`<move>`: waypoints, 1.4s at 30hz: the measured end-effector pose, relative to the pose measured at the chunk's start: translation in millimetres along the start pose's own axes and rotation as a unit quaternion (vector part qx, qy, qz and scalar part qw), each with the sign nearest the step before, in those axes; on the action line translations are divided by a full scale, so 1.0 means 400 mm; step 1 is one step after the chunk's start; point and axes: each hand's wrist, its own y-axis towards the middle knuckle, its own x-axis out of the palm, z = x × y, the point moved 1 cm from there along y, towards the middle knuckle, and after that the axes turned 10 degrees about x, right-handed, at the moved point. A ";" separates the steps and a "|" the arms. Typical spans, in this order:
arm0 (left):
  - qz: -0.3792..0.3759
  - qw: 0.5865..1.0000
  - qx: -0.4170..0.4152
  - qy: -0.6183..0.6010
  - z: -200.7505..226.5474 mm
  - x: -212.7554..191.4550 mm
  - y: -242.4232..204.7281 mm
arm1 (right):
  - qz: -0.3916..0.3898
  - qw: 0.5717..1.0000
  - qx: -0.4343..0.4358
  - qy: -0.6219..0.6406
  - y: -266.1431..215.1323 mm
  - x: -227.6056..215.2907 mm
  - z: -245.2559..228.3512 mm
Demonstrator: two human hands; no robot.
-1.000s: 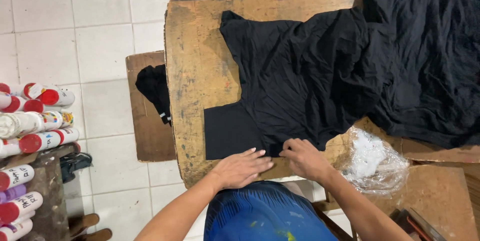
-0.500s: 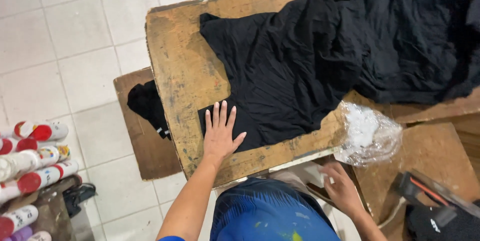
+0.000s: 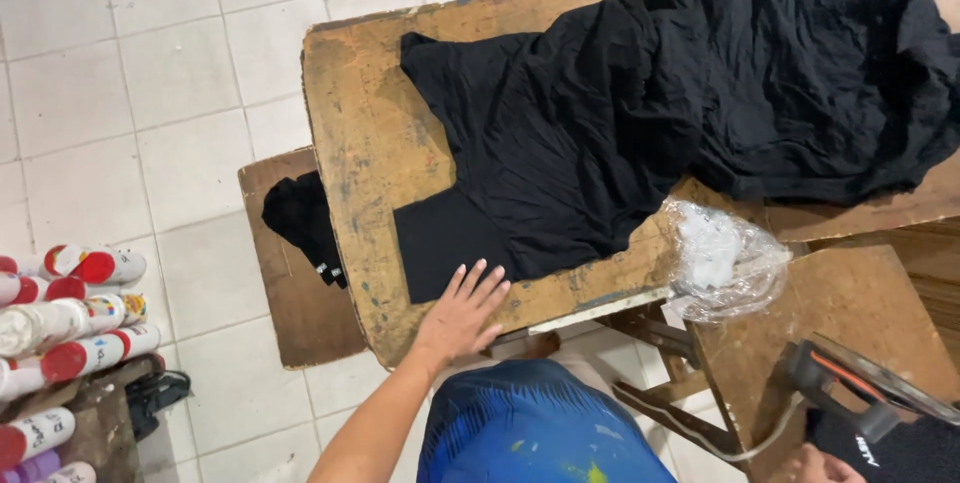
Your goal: The person irons a black long-sleeved shirt on a wooden table. They smooth the fabric, place a small rectangular object on the sleeve, and press it with an iron. The person repeats this process on different sections of the shirt.
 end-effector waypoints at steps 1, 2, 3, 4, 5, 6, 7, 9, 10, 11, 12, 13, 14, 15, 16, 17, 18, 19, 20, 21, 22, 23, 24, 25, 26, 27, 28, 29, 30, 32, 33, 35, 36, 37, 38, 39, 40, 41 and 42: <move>0.005 1.000 0.004 -0.013 0.006 0.008 0.006 | 0.139 0.990 -0.015 -0.012 -0.006 0.001 -0.036; 0.008 1.000 0.004 -0.009 0.014 0.002 0.016 | 0.139 0.990 -0.016 -0.008 0.113 -0.035 0.002; 0.001 0.999 -0.044 0.016 0.019 -0.003 0.027 | -0.125 0.973 0.182 0.061 0.234 -0.058 0.049; -0.006 0.995 -0.089 0.041 0.019 -0.010 0.040 | -0.389 0.847 0.337 0.132 0.340 -0.075 0.094; -0.003 0.995 -0.087 0.046 -0.003 -0.001 0.058 | -0.391 0.846 0.335 0.137 0.273 -0.016 0.033; -0.029 0.994 -0.093 0.047 0.006 0.016 0.063 | -0.152 0.969 0.160 0.112 0.185 -0.002 -0.024; -0.055 0.992 -0.099 0.049 0.015 0.035 0.069 | 0.086 0.991 -0.053 0.083 0.061 0.010 -0.091; -0.016 0.992 -0.086 0.090 0.047 0.033 0.064 | 0.073 0.994 -0.050 0.071 0.021 -0.004 -0.153; 0.021 0.988 -0.074 0.131 0.060 0.026 0.058 | 0.058 0.996 -0.046 0.058 -0.002 -0.008 -0.187; 0.021 0.988 -0.074 0.133 0.070 0.029 0.061 | 0.057 0.995 -0.047 0.060 0.001 0.000 -0.191; 0.015 0.988 -0.083 0.129 0.085 0.034 0.057 | 0.039 0.993 -0.074 0.080 0.001 0.004 -0.193; 0.009 0.988 -0.092 0.126 0.100 0.040 0.052 | 0.020 0.990 -0.100 0.099 0.001 0.009 -0.194; 0.006 0.988 -0.095 0.124 0.118 0.046 0.054 | 0.018 0.990 -0.101 0.097 0.009 0.005 -0.200; -0.004 0.987 -0.109 0.122 0.134 0.053 0.053 | 0.014 0.996 -0.083 0.029 0.015 0.003 -0.204; -0.015 0.985 -0.125 0.120 0.148 0.060 0.048 | 0.008 0.997 -0.066 -0.039 0.021 0.007 -0.210; -0.017 0.984 -0.130 0.120 0.174 0.062 0.050 | 0.003 0.997 -0.068 -0.041 0.026 0.006 -0.227; -0.022 0.986 -0.142 0.085 0.190 0.060 0.049 | -0.003 0.994 -0.107 0.000 0.022 0.011 -0.245; -0.026 0.987 -0.153 0.051 0.205 0.055 0.046 | -0.010 0.988 -0.145 0.042 0.015 0.016 -0.264; -0.027 0.986 -0.154 0.054 0.215 0.042 0.045 | -0.012 0.989 -0.144 0.044 0.005 0.011 -0.299; -0.080 0.983 -0.163 -0.004 0.224 0.031 0.043 | -0.021 0.982 -0.176 0.069 -0.006 0.006 -0.336; -0.130 0.975 -0.170 -0.063 0.231 0.020 0.046 | -0.026 0.973 -0.209 0.094 -0.015 -0.003 -0.378; -0.129 0.975 -0.169 -0.060 0.224 0.015 0.033 | -0.025 0.973 -0.209 0.096 0.042 -0.001 -0.380; -0.069 0.982 -0.162 -0.068 0.216 0.010 0.020 | -0.020 0.971 -0.231 0.062 0.094 -0.003 -0.378; -0.009 0.985 -0.154 -0.077 0.206 0.004 0.007 | -0.015 0.967 -0.252 0.028 0.144 -0.004 -0.376; -0.009 0.986 -0.149 -0.076 0.195 -0.010 -0.011 | -0.010 0.968 -0.250 0.030 0.169 -0.017 -0.396; 0.023 0.982 -0.172 -0.069 0.179 -0.027 -0.031 | -0.068 0.979 -0.194 -0.012 0.193 -0.026 -0.416; 0.057 0.977 -0.196 -0.062 0.154 -0.044 -0.048 | -0.128 0.981 -0.140 -0.051 0.219 -0.024 -0.444; 0.059 0.978 -0.192 -0.059 0.135 -0.060 -0.059 | -0.125 0.981 -0.140 -0.046 0.128 -0.035 -0.535; 0.089 0.959 -0.260 -0.061 0.116 -0.075 -0.080 | -0.185 0.978 -0.091 -0.016 0.034 -0.041 -0.624; 0.114 0.936 -0.326 -0.064 0.074 -0.098 -0.118 | -0.245 0.969 -0.037 0.012 -0.133 -0.041 -0.768; 0.099 0.920 -0.370 -0.082 0.051 -0.105 -0.137 | -0.292 0.955 -0.032 -0.040 -0.205 -0.033 -0.824; 0.088 0.904 -0.407 -0.099 -0.011 -0.112 -0.158 | -0.333 0.939 -0.027 -0.086 -0.349 0.033 -0.923; 0.066 0.904 -0.409 -0.107 -0.029 -0.114 -0.170 | -0.369 0.924 -0.012 -0.100 -0.423 0.080 -0.961; 0.045 0.904 -0.410 -0.115 -0.048 -0.116 -0.183 | -0.404 0.908 0.003 -0.114 -0.497 0.128 -0.998; 0.042 0.904 -0.409 -0.118 -0.070 -0.122 -0.188 | -0.402 0.908 0.006 -0.117 -0.574 0.186 -1.024; -0.016 0.906 -0.409 -0.107 -0.091 -0.124 -0.193 | -0.499 0.866 -0.024 -0.041 -0.655 0.247 -1.051; -0.073 0.905 -0.408 -0.097 -0.106 -0.126 -0.196 | -0.586 0.808 -0.052 0.035 -0.732 0.304 -1.078; -0.076 0.905 -0.406 -0.101 -0.115 -0.133 -0.200 | -0.584 0.810 -0.049 0.031 -0.780 0.376 -1.066; -0.114 0.906 -0.394 -0.107 -0.126 -0.139 -0.200 | -0.549 0.824 -0.124 -0.066 -0.825 0.450 -1.058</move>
